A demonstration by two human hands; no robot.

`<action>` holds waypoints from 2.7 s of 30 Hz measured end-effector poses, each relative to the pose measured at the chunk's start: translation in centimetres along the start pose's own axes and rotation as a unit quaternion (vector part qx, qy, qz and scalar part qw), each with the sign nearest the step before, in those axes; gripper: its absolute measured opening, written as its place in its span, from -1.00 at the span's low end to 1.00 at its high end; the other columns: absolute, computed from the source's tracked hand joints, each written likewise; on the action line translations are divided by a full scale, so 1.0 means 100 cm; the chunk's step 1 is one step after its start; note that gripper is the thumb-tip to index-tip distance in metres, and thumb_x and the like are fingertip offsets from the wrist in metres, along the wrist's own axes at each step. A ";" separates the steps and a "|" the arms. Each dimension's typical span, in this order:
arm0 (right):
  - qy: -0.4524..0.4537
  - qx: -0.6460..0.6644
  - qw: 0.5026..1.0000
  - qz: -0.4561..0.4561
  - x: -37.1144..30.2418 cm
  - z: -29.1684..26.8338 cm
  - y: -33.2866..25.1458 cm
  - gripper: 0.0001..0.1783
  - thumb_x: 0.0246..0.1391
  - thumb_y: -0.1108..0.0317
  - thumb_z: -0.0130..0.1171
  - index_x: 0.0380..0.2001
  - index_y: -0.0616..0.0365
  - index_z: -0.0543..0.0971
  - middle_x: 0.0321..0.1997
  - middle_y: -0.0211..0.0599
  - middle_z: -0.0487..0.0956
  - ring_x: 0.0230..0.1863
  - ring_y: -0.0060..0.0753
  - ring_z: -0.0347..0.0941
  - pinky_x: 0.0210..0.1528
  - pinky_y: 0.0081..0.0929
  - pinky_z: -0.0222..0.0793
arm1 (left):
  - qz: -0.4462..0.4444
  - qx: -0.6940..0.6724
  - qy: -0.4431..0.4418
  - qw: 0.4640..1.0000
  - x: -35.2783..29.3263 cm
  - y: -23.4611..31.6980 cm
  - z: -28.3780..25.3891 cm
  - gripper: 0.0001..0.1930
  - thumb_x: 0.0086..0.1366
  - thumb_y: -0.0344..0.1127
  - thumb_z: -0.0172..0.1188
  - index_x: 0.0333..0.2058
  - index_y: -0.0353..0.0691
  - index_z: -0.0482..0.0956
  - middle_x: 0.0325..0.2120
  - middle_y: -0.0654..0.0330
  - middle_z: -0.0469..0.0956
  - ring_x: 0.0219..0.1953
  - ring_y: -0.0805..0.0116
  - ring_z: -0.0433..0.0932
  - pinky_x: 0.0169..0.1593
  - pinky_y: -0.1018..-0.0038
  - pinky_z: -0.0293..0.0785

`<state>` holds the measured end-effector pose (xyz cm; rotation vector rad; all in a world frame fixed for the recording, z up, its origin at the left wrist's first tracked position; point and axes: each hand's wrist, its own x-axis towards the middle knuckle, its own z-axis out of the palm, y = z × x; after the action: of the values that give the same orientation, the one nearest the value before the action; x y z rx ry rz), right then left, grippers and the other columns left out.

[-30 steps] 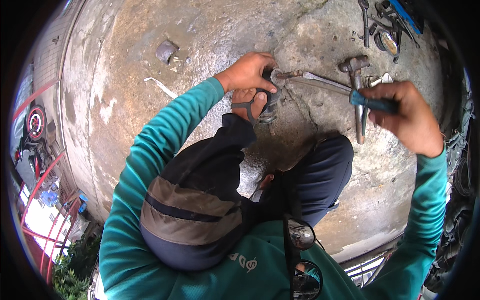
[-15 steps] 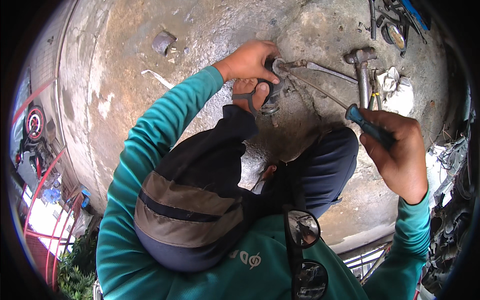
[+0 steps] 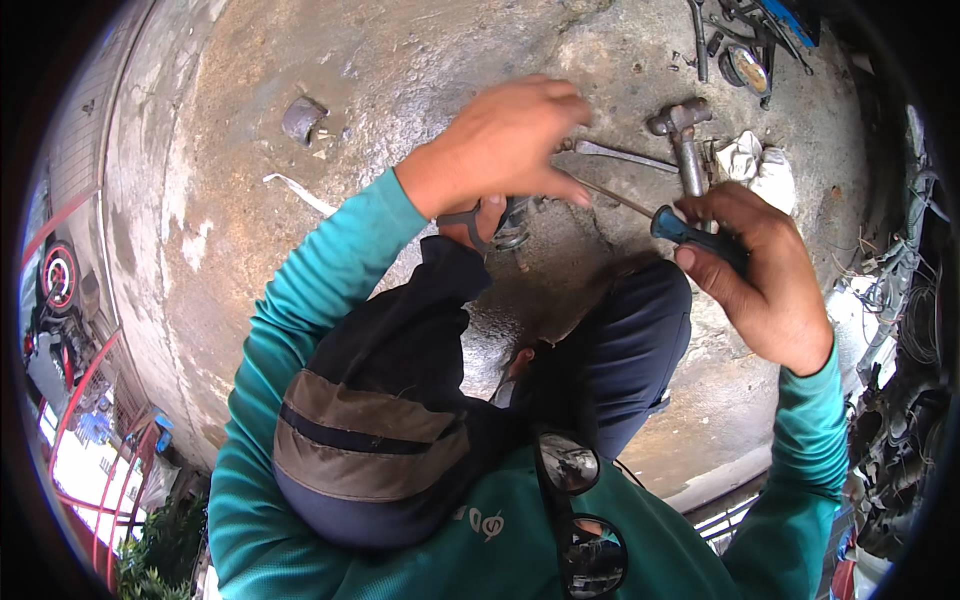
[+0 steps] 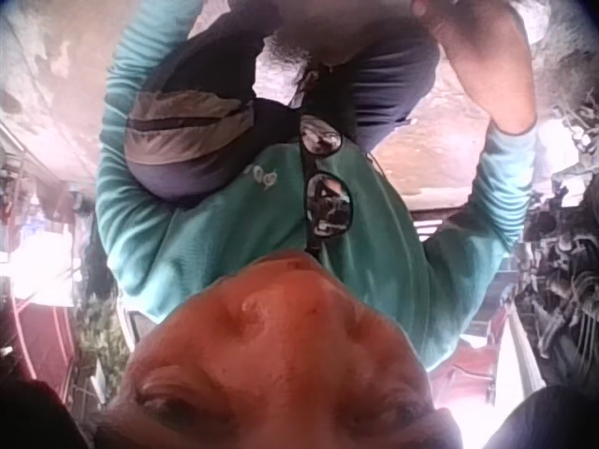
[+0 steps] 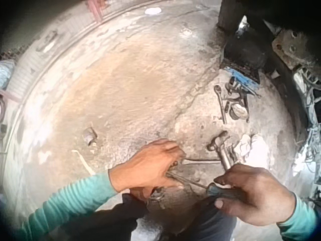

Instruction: The person sits on the floor and uses a screwdriver and hammer to disassemble and adjust a mechanical part. They then move to a vise to secure the part and continue hammering and adjusting it.

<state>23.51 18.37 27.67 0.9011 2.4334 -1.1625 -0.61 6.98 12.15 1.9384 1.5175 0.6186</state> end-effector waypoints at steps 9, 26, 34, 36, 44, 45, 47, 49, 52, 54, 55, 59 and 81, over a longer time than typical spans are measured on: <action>0.190 0.266 0.941 0.091 0.054 0.092 0.150 -0.55 0.36 0.27 0.18 0.23 0.23 0.52 -0.08 -0.11 0.68 -0.15 -0.10 0.62 -0.03 -0.25 0.56 | 0.168 -0.259 0.049 0.950 0.028 0.073 0.060 -0.57 0.24 -0.09 0.44 -0.06 -0.19 0.52 -0.31 0.06 0.61 -0.24 -0.08 0.67 -0.19 0.16 0.65; 0.470 0.339 0.810 0.087 -0.061 0.114 0.070 -0.46 0.48 -0.02 0.02 0.09 0.34 0.49 -0.37 -0.37 0.42 -0.41 -0.46 0.34 -0.36 -0.48 0.31 | 0.150 -0.229 0.077 0.959 0.022 0.070 0.064 -0.63 0.20 -0.28 0.39 -0.04 -0.12 0.52 -0.26 0.09 0.61 -0.25 -0.07 0.69 -0.19 0.10 0.66; 0.264 0.099 0.959 0.014 -0.124 0.101 0.055 -0.61 0.48 0.05 0.07 -0.09 0.23 0.48 -0.54 -0.19 0.50 -0.51 -0.33 0.42 -0.44 -0.46 0.31 | 0.165 -0.250 0.120 0.947 0.027 0.069 0.061 -0.67 0.21 -0.26 0.40 -0.11 -0.15 0.52 -0.33 0.09 0.58 -0.29 -0.07 0.67 -0.25 0.09 0.62; 0.400 0.246 0.883 -0.015 -0.129 0.102 0.042 -0.59 0.48 0.01 0.06 -0.12 0.21 0.49 -0.56 -0.21 0.49 -0.53 -0.34 0.40 -0.46 -0.46 0.29 | 0.170 -0.246 0.108 0.948 0.028 0.068 0.061 -0.68 0.22 -0.25 0.40 -0.11 -0.15 0.52 -0.32 0.09 0.58 -0.29 -0.07 0.67 -0.24 0.10 0.63; 0.227 0.135 0.957 0.122 -0.132 0.078 0.042 -0.68 0.47 0.16 0.07 -0.25 0.23 0.45 -0.51 -0.25 0.51 -0.54 -0.42 0.41 -0.47 -0.43 0.24 | 0.155 -0.239 0.094 0.954 0.026 0.065 0.063 -0.67 0.21 -0.26 0.40 -0.11 -0.17 0.52 -0.30 0.08 0.59 -0.27 -0.08 0.68 -0.23 0.10 0.63; 0.316 0.182 0.929 0.059 -0.131 0.079 0.041 -0.65 0.48 0.10 0.05 -0.23 0.22 0.44 -0.52 -0.27 0.48 -0.55 -0.44 0.38 -0.50 -0.45 0.21 | 0.158 -0.239 0.093 0.954 0.026 0.065 0.062 -0.67 0.21 -0.26 0.40 -0.11 -0.17 0.52 -0.30 0.07 0.59 -0.27 -0.08 0.68 -0.22 0.10 0.63; 0.462 0.273 0.840 -0.075 -0.121 0.080 0.041 -0.55 0.50 -0.05 0.01 -0.19 0.18 0.43 -0.57 -0.31 0.38 -0.57 -0.47 0.30 -0.54 -0.49 0.18 | 0.159 -0.243 0.090 0.953 0.025 0.066 0.061 -0.67 0.21 -0.26 0.40 -0.11 -0.18 0.51 -0.29 0.07 0.60 -0.27 -0.08 0.68 -0.22 0.10 0.63; 0.474 0.278 0.828 -0.109 -0.109 0.090 0.039 -0.59 0.50 -0.02 0.02 -0.21 0.15 0.44 -0.57 -0.29 0.40 -0.56 -0.42 0.33 -0.51 -0.48 0.20 | 0.160 -0.252 0.083 0.951 0.026 0.067 0.060 -0.67 0.20 -0.26 0.40 -0.11 -0.18 0.52 -0.29 0.07 0.60 -0.26 -0.08 0.68 -0.21 0.10 0.64; 0.250 0.063 0.963 0.075 -0.111 0.090 0.050 -0.75 0.42 0.24 0.12 -0.30 0.20 0.47 -0.56 -0.35 0.47 -0.61 -0.43 0.35 -0.52 -0.44 0.17 | 0.164 -0.246 0.085 0.951 0.028 0.064 0.061 -0.67 0.21 -0.27 0.39 -0.11 -0.18 0.51 -0.29 0.07 0.60 -0.26 -0.08 0.68 -0.21 0.10 0.63; 0.259 0.140 0.950 0.107 -0.129 0.069 0.044 -0.74 0.42 0.24 0.09 -0.27 0.23 0.49 -0.57 -0.40 0.44 -0.62 -0.50 0.33 -0.53 -0.49 0.16 | 0.164 -0.250 0.081 0.951 0.026 0.063 0.062 -0.68 0.22 -0.27 0.39 -0.12 -0.18 0.51 -0.29 0.07 0.60 -0.26 -0.08 0.68 -0.22 0.10 0.63; 0.341 0.181 0.920 0.071 -0.130 0.068 0.040 -0.70 0.45 0.17 0.06 -0.25 0.22 0.47 -0.58 -0.41 0.39 -0.61 -0.57 0.28 -0.55 -0.51 0.12 | 0.163 -0.253 0.079 0.950 0.025 0.063 0.062 -0.69 0.22 -0.26 0.39 -0.12 -0.18 0.51 -0.28 0.06 0.60 -0.26 -0.08 0.68 -0.22 0.10 0.63; 0.523 0.293 0.795 -0.089 -0.106 0.078 0.028 -0.59 0.52 -0.02 -0.05 -0.22 0.13 0.33 -0.59 -0.29 0.35 -0.58 -0.48 0.23 -0.54 -0.50 0.11 | 0.173 -0.254 0.072 0.949 0.027 0.062 0.060 -0.68 0.25 -0.24 0.38 -0.11 -0.19 0.49 -0.28 0.04 0.59 -0.24 -0.11 0.66 -0.20 0.06 0.60; 0.245 0.023 0.967 0.067 -0.122 0.101 0.071 -0.76 0.43 0.22 0.10 -0.26 0.17 0.48 -0.53 -0.23 0.51 -0.58 -0.41 0.38 -0.47 -0.34 0.28 | 0.173 -0.272 0.025 0.946 0.018 0.064 0.053 -0.63 0.27 -0.23 0.39 -0.02 -0.16 0.49 -0.26 0.04 0.60 -0.19 -0.12 0.66 -0.19 0.02 0.58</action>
<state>37.32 8.86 23.27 1.4952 2.6647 -1.0453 7.87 6.77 12.81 1.7556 0.8955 1.1136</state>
